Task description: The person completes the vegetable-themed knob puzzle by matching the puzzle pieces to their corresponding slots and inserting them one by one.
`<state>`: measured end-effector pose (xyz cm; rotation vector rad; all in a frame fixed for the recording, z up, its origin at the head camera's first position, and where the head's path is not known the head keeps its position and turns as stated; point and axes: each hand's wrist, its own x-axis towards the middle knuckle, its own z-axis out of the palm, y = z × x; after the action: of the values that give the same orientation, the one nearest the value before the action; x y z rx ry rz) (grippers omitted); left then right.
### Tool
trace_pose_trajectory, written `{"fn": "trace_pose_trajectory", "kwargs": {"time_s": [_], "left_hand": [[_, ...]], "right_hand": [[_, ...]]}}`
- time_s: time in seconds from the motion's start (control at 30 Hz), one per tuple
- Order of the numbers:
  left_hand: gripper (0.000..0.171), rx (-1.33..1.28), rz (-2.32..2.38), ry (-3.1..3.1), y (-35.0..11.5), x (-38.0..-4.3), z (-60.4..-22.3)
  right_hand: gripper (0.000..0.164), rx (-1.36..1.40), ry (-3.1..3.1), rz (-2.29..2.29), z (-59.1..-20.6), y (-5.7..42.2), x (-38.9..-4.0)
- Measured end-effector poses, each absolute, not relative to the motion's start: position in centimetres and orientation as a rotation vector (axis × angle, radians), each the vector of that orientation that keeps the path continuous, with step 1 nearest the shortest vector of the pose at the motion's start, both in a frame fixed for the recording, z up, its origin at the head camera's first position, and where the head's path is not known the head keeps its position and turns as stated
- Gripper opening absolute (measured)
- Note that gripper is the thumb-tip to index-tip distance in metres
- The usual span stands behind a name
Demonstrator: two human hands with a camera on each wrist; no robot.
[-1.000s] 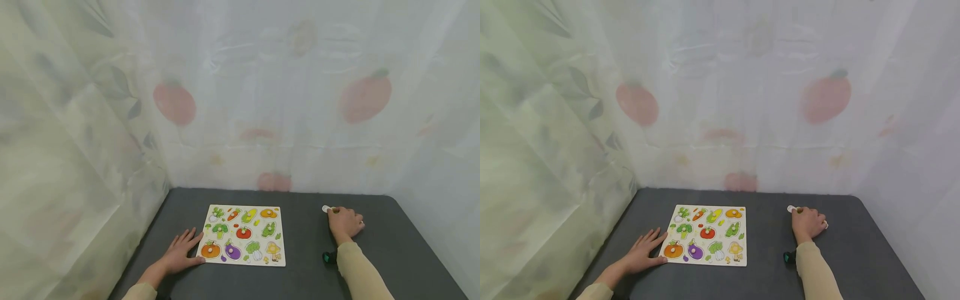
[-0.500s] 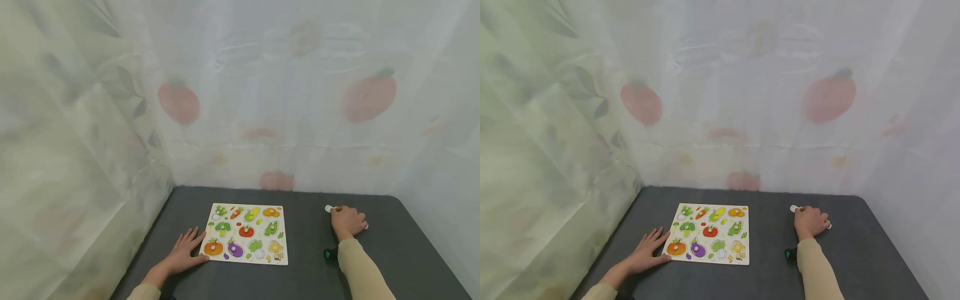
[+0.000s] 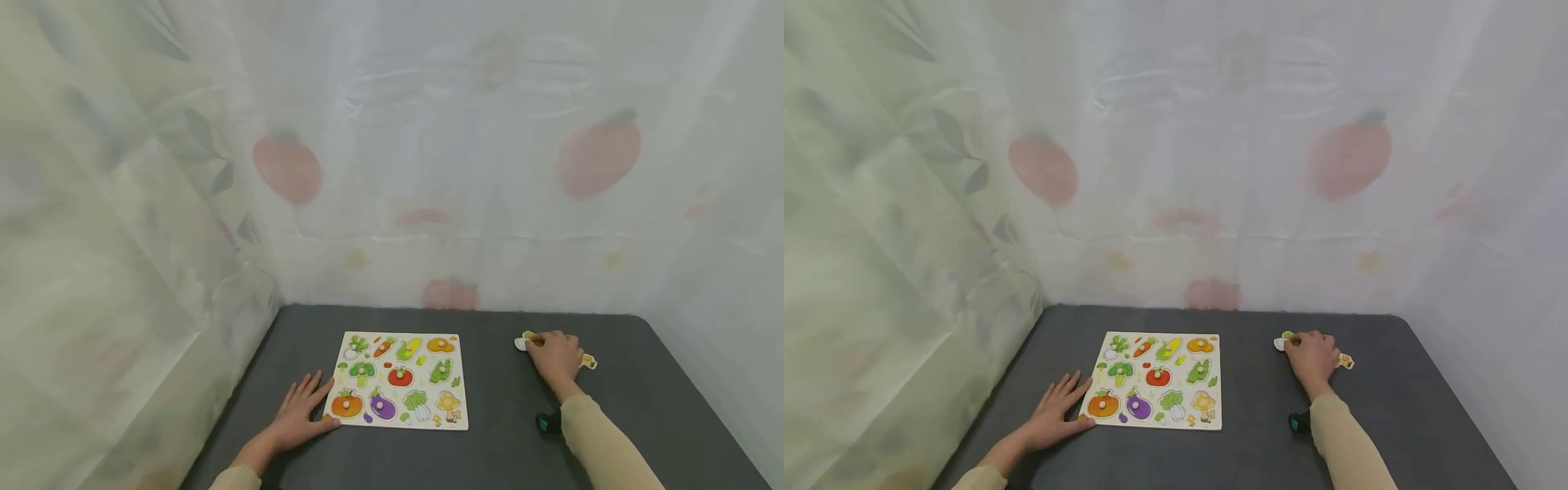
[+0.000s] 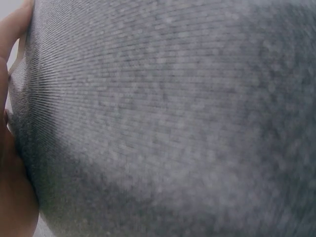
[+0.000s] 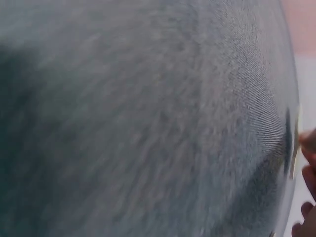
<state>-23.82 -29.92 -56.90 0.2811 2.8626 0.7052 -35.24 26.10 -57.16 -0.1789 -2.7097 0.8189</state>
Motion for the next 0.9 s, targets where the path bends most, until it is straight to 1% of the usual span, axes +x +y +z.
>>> {"fn": "trace_pose_trajectory", "kwargs": {"time_s": [0.2,0.37,0.6,0.9], "left_hand": [[0.096,0.286,0.695,2.881,-30.2,-23.8,-56.8],[0.097,0.296,0.69,2.883,-30.3,-23.8,-56.8],[0.097,0.298,0.702,2.878,-30.2,-23.8,-56.8],[0.095,0.324,0.719,2.881,-29.9,-23.6,-56.7]], "right_hand": [[0.02,0.152,-2.679,0.85,-57.1,25.9,-34.2],[0.012,0.312,-2.699,0.807,-57.4,25.6,-33.1],[0.004,0.414,-2.695,0.791,-57.5,25.0,-32.0],[0.003,0.43,-2.713,0.811,-57.8,24.8,-31.5]]}}
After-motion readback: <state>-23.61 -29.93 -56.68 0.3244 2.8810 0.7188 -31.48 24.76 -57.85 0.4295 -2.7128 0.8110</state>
